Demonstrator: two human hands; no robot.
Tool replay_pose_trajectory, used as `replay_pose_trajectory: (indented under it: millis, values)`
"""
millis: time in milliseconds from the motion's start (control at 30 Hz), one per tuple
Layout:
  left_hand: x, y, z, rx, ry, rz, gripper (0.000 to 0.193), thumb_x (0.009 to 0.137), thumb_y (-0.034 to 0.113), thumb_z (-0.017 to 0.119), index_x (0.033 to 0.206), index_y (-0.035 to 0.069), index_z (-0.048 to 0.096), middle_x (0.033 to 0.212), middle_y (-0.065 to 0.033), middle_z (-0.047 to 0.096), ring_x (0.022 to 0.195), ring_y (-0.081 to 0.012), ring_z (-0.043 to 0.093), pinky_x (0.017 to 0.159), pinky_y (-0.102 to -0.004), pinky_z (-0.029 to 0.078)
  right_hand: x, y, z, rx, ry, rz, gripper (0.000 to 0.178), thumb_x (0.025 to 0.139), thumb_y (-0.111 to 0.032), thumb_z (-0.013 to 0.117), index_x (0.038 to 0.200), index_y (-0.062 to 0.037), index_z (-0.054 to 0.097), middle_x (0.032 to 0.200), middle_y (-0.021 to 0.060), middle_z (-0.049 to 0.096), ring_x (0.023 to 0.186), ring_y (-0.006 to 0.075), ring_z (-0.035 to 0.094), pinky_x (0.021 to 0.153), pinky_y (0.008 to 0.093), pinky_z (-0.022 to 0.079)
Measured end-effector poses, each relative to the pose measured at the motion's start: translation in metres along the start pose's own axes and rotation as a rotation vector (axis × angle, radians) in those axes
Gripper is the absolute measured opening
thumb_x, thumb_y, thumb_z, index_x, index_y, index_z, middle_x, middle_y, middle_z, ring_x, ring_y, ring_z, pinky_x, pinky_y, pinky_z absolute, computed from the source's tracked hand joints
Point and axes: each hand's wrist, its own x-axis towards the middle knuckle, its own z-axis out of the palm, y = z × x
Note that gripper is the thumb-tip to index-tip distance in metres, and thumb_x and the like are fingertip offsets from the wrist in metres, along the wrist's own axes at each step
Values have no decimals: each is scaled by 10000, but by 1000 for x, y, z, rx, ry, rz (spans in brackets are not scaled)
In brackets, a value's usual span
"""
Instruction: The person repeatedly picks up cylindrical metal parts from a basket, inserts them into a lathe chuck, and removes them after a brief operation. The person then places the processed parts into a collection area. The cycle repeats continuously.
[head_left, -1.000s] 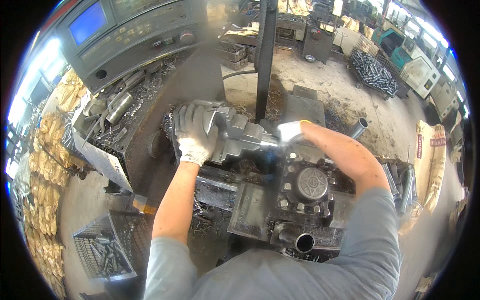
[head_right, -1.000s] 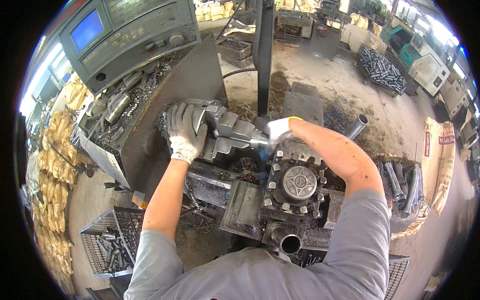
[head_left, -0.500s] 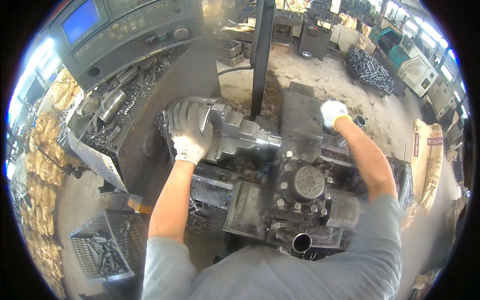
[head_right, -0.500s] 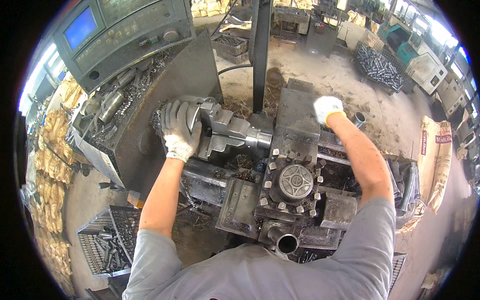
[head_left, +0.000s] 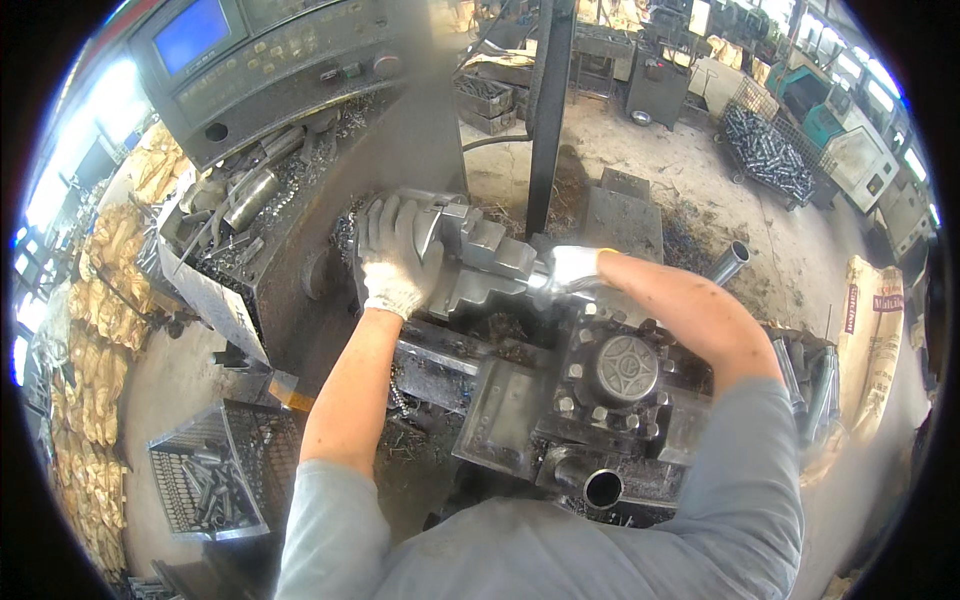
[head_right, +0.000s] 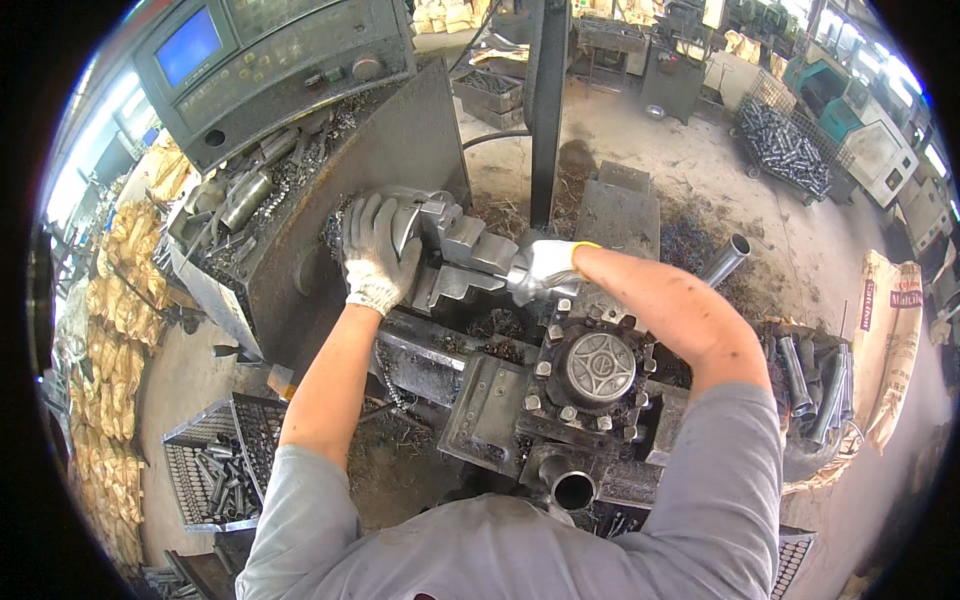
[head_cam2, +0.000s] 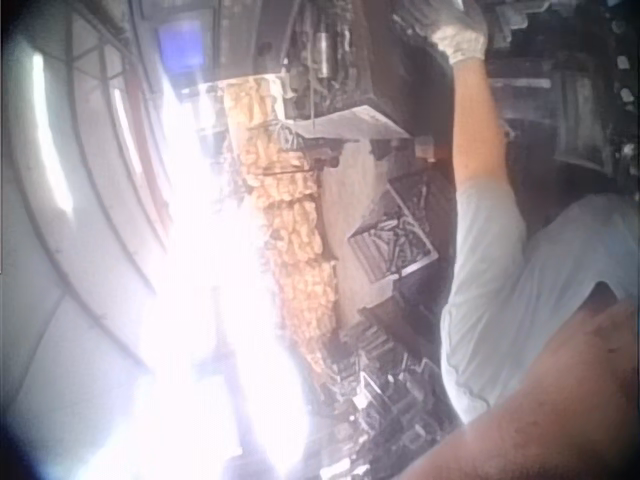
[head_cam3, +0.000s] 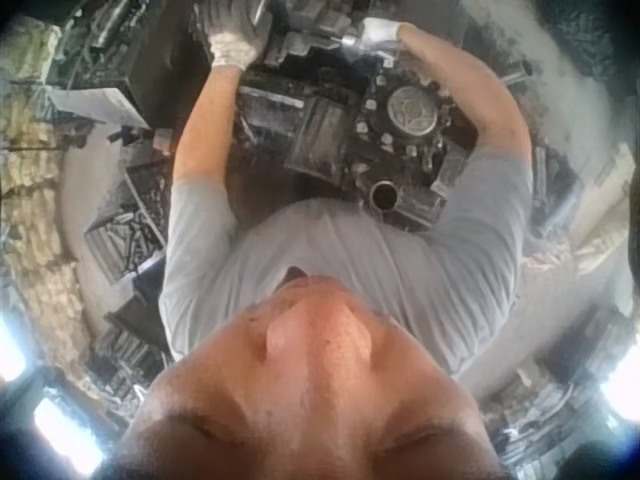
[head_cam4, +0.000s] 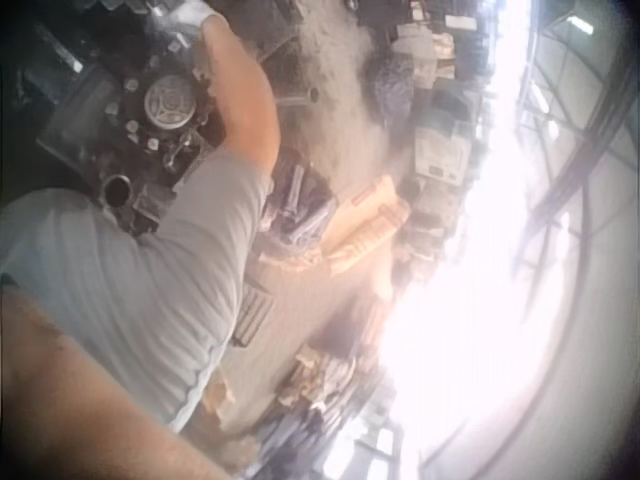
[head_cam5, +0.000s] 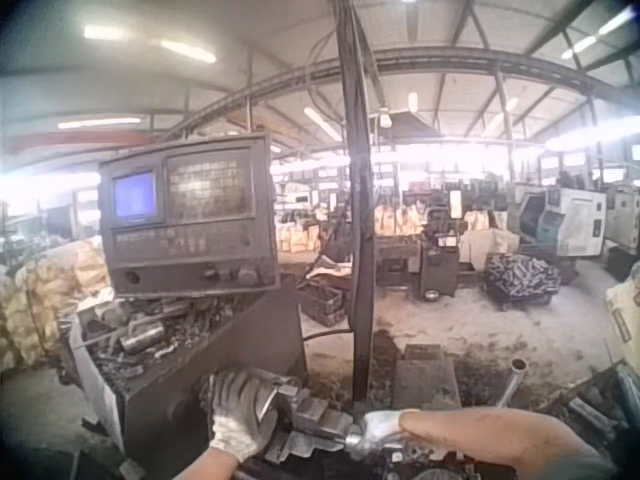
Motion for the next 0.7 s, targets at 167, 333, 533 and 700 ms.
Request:
replay_pose_trajectory:
  millis: [167,333,533,700]
  values:
    - [-6,2,4,4,8,-8,670,820,249,780,1419,24,580,1492,-271,535,1416,-514,460,1241,-626,331,-95,9,4,-769,278,296,509,755,-377,841,1109,-15,786,1053,214,798,993,371,787,900,453,631]
    - [-1,-1,4,-2,1,-15,693,808,234,795,1425,19,561,1499,-259,530,1413,-506,459,1240,-635,328,-198,-24,19,-191,1049,254,778,696,-413,904,1302,7,653,1127,254,772,1046,422,764,905,469,611]
    - [-1,26,-60,-321,-192,-32,835,827,343,823,1509,-14,499,1522,-300,498,1450,-494,433,1281,-589,251,-259,-186,96,387,1029,-213,722,706,-265,901,1315,26,643,1071,157,778,966,234,754,863,390,619]
    - [-119,103,-123,-2233,-652,-444,896,997,565,687,1657,54,361,1537,-218,585,1371,-341,633,1151,-450,524,-183,-231,244,1273,497,-158,480,882,-234,837,1276,-8,682,1030,102,769,866,180,755,790,341,634]
